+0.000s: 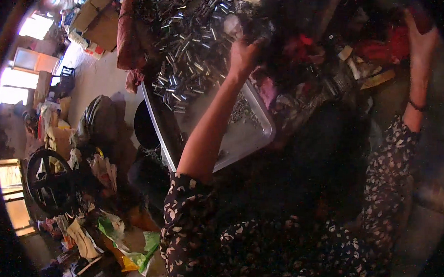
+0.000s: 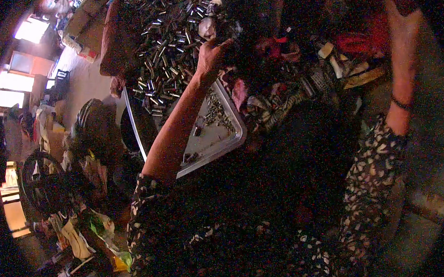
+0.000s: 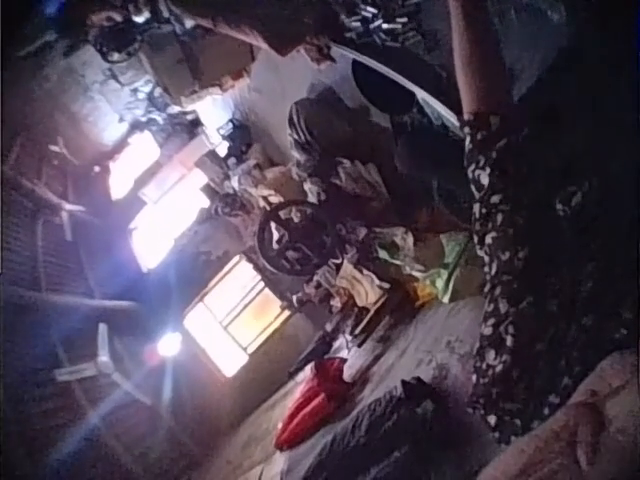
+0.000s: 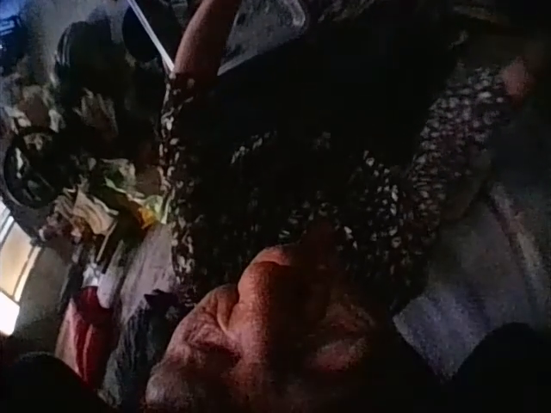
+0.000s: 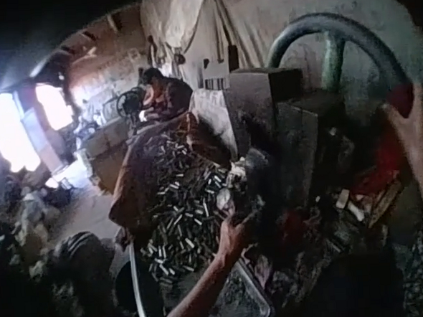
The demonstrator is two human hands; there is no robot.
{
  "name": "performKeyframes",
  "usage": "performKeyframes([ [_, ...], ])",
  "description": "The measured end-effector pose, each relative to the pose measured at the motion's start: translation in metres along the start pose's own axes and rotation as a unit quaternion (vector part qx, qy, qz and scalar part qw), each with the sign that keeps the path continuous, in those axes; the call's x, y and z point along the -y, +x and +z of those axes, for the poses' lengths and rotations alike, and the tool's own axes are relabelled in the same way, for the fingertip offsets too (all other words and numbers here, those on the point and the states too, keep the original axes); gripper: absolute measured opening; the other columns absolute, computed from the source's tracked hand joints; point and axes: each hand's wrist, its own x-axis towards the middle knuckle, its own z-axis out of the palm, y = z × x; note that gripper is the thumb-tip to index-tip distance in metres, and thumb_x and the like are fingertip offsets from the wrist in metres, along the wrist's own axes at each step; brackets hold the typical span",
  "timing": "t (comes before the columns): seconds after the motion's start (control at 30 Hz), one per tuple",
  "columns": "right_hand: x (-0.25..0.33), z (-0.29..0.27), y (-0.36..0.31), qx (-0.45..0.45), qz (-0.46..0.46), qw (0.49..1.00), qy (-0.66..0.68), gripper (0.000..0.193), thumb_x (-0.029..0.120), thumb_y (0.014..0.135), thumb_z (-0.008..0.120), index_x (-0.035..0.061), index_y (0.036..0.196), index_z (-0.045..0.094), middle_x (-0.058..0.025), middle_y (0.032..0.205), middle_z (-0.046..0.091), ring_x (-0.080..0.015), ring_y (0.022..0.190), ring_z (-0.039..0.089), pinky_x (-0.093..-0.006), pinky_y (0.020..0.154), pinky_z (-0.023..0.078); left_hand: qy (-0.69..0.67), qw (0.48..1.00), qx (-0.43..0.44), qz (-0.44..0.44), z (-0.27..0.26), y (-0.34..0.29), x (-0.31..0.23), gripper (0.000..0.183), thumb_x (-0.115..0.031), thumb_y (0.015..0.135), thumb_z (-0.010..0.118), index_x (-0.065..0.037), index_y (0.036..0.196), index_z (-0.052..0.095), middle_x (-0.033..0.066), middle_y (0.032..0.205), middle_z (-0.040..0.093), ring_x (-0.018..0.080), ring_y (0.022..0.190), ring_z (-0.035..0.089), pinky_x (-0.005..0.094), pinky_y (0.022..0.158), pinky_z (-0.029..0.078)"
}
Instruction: The person assembles or inspects small metal tubes and metal parts from a plastic tray by hand.
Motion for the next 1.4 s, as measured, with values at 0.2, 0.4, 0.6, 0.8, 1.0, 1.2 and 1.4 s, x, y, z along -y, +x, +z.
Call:
performKeyframes([
  [0.2,0.241,0.027,-0.111,0.17,-0.203,0.959,0.103,0.022,0.003,0.071,0.057,0.0045,0.092,0.054,-0.0113,0.091,0.053,-0.0253,0.085,0.052,-0.0326,0.074,0.043,-0.267,0.957,-0.018,-0.108,-0.074,-0.062,-0.011,0.027,-0.017,0.083,0.05,0.002,0.103,0.051,0.0068,0.089,0.057,0.0149,0.081,0.055,0.0228,0.07,0.046],
  [0.4,0.265,0.113,-0.243,0.343,-0.162,0.904,0.197,0.014,0.008,0.077,0.052,0.002,0.089,0.053,-0.0146,0.09,0.052,-0.0285,0.084,0.053,-0.0328,0.071,0.044,-0.226,0.968,-0.1,-0.04,-0.142,-0.139,0.008,0.024,-0.01,0.087,0.041,0.003,0.108,0.044,0.0082,0.1,0.052,0.0124,0.086,0.051,0.0194,0.073,0.044],
  [0.6,0.3,0.162,-0.284,0.463,-0.15,0.874,-0.019,0.013,0.016,0.076,0.051,0.0036,0.075,0.055,-0.0174,0.07,0.058,-0.0313,0.068,0.059,-0.04,0.055,0.047,-0.087,0.988,-0.114,-0.055,-0.159,-0.181,0.012,0.02,-0.008,0.088,0.041,0.002,0.104,0.046,0.0051,0.094,0.053,0.0101,0.083,0.05,0.0192,0.067,0.044],
  [0.8,0.289,0.163,-0.302,0.296,-0.229,0.926,0.041,0.013,0.014,0.073,0.053,0.0023,0.078,0.054,-0.0174,0.075,0.055,-0.0354,0.069,0.055,-0.0408,0.057,0.045,0.049,0.982,-0.031,-0.182,-0.139,-0.189,0.019,0.022,-0.02,0.078,0.058,-0.005,0.094,0.059,0.0057,0.083,0.061,0.016,0.067,0.057,0.0256,0.057,0.044],
  [1.0,0.288,0.148,-0.272,0.47,0.072,0.861,0.182,0.022,0.018,0.072,0.059,0.0014,0.086,0.055,-0.0164,0.078,0.056,-0.0332,0.074,0.055,-0.0365,0.066,0.043,0.441,0.896,0.006,-0.053,-0.104,-0.202,0.026,0.018,-0.012,0.072,0.057,-0.005,0.089,0.056,0.0186,0.084,0.057,0.0338,0.08,0.055,0.037,0.067,0.046],
  [1.2,0.279,0.129,-0.274,0.466,0.127,0.836,0.26,0.022,0.013,0.072,0.061,0.0018,0.091,0.056,-0.0143,0.084,0.059,-0.0271,0.08,0.057,-0.0301,0.07,0.044,0.564,0.826,0.007,-0.028,-0.083,-0.209,0.024,0.013,-0.01,0.075,0.051,-0.004,0.086,0.052,0.0198,0.091,0.049,0.0357,0.082,0.053,0.0423,0.064,0.045],
  [1.4,0.282,0.118,-0.272,0.471,0.125,0.798,0.356,0.019,0.009,0.07,0.061,0.0046,0.088,0.056,-0.0146,0.084,0.058,-0.0287,0.079,0.057,-0.0348,0.068,0.044,0.256,0.95,-0.021,-0.177,-0.102,-0.203,0.012,0.018,-0.015,0.078,0.055,-0.003,0.092,0.057,0.0082,0.077,0.06,0.0131,0.066,0.055,0.0263,0.058,0.045],
])
